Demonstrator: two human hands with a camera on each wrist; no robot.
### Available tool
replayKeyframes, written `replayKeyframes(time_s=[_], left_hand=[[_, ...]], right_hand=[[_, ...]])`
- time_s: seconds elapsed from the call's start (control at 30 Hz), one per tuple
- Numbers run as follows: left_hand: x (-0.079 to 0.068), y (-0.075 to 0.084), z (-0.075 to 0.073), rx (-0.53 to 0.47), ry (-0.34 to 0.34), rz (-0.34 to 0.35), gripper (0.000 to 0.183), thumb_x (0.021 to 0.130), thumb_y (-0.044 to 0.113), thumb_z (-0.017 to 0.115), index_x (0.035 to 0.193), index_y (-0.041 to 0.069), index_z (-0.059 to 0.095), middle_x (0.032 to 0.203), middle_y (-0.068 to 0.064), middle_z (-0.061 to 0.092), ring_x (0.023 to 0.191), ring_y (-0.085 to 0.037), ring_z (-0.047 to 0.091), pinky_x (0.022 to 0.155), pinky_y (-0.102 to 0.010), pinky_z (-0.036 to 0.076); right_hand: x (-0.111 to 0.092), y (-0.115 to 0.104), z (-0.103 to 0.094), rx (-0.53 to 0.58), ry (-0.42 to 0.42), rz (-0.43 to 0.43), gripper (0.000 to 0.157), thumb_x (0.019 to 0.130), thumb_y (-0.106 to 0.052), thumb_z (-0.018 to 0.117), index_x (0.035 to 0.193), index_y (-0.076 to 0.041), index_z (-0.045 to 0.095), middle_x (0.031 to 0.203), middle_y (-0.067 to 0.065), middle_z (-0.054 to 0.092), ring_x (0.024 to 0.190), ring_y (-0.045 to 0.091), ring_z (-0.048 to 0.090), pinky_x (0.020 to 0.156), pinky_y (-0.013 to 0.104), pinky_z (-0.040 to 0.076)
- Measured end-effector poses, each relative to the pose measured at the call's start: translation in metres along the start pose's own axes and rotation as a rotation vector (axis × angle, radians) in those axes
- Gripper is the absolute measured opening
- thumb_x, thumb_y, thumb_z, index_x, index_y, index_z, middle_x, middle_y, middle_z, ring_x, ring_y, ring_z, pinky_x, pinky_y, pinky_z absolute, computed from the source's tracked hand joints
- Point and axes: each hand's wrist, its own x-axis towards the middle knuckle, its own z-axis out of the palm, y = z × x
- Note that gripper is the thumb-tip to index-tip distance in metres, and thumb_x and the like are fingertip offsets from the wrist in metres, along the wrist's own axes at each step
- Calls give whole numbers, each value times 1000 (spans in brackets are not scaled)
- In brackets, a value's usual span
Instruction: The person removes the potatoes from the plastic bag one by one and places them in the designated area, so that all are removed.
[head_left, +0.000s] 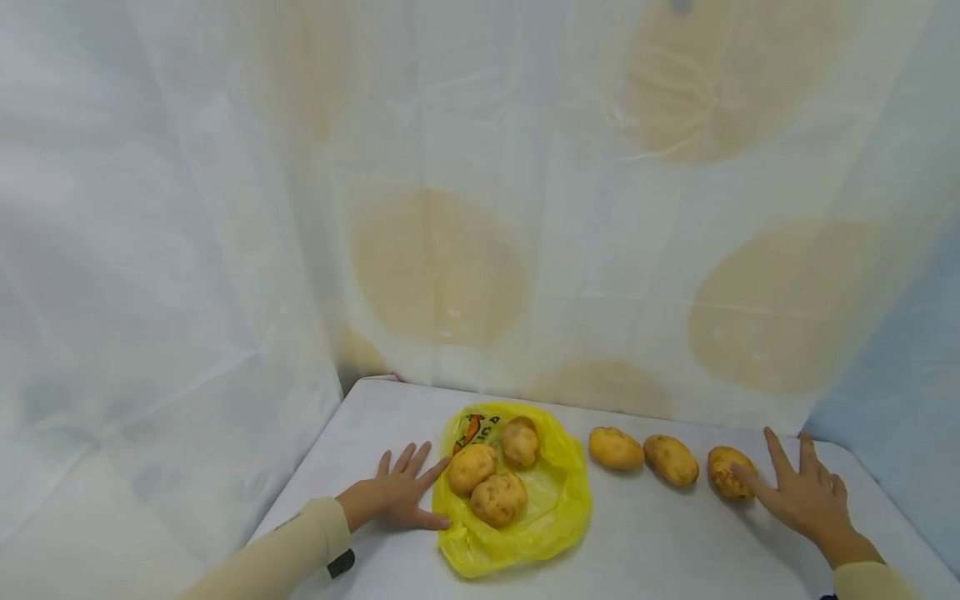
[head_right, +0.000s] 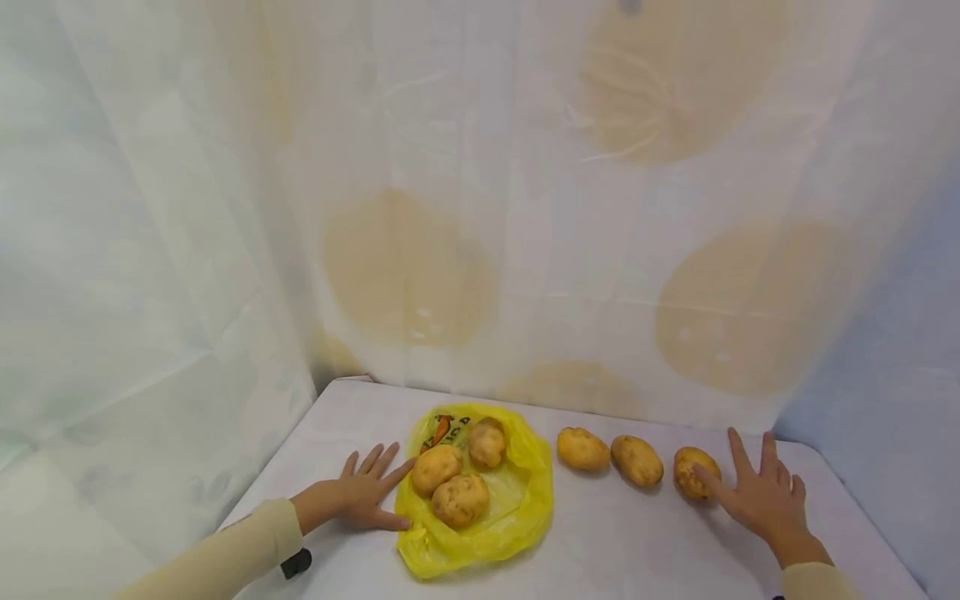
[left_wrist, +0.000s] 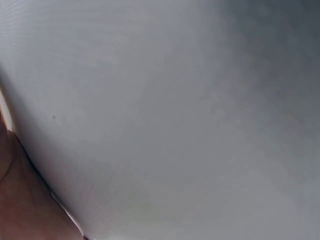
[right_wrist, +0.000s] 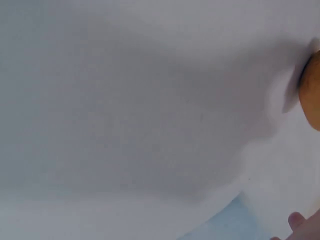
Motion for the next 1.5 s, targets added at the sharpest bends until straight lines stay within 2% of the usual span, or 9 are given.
replayKeyframes(time_s=[0.1, 0.3, 0.47, 0.67, 0.83, 1.03, 1.23, 1.5], left_hand=[[0, -1, 1, 2, 4, -2, 109, 71, 93, 46, 158, 37, 15, 168, -11, 2, 153, -40, 7, 116, -70, 3], [-2, -1, 1, -2, 2, -6, 109, 71, 92, 47, 158, 36, 16, 168, -12, 2, 153, -41, 7, 116, -70, 3], [-2, -1, 1, 8, 11, 4, 109, 70, 93, 45, 159, 36, 15, 168, -13, 2, 153, -41, 7, 116, -70, 3], [-2, -4, -2, 14, 9, -8, 109, 70, 93, 45, 159, 36, 15, 168, -13, 3, 152, -42, 7, 116, -70, 3], [-7, -2, -5, 6, -9, -9, 109, 71, 92, 47, 158, 35, 17, 167, -13, 4, 152, -42, 8, 116, -71, 4], [-8, 4, -8, -2, -5, 14, 108, 72, 92, 46, 159, 34, 18, 167, -14, 4, 152, -42, 8, 116, -70, 5], [-5, 4, -8, 4, -13, 3, 109, 71, 93, 43, 159, 34, 16, 168, -12, 2, 153, -41, 5, 117, -69, 2], [-4, 1, -4, 13, 1, 11, 109, 71, 93, 43, 159, 35, 16, 168, -13, 3, 153, -41, 7, 116, -70, 4]], right_hand=[[-5, 4, -2, -45, 35, -3, 100, 93, -72, 39, 156, -11, -12, 148, 49, -15, 118, 76, 18, 95, 84, 10], [-7, 10, -8, -73, 56, -13, 102, 92, -71, 42, 156, -15, -15, 149, 41, -30, 118, 76, 16, 95, 85, 6], [-6, 8, -14, -94, 99, -38, 103, 91, -71, 45, 156, -19, -15, 151, 36, -33, 121, 74, 16, 95, 86, 5], [-5, -12, -18, -88, 143, -86, 101, 91, -70, 47, 158, -20, -10, 154, 34, -29, 122, 74, 19, 96, 85, 7], [-6, -32, -21, -56, 158, -137, 101, 91, -68, 51, 159, -21, -8, 156, 25, -34, 127, 72, 18, 99, 83, 7], [-3, -46, -30, -42, 224, -178, 100, 91, -64, 55, 159, -22, -5, 156, 16, -38, 130, 69, 19, 100, 81, 8], [0, -58, -31, -63, 216, -210, 98, 92, -65, 52, 159, -24, -5, 156, 16, -38, 128, 68, 22, 103, 81, 3], [-2, -79, -20, -61, 162, -256, 97, 90, -66, 53, 160, -25, -1, 160, 25, -27, 129, 68, 23, 106, 79, -3]])
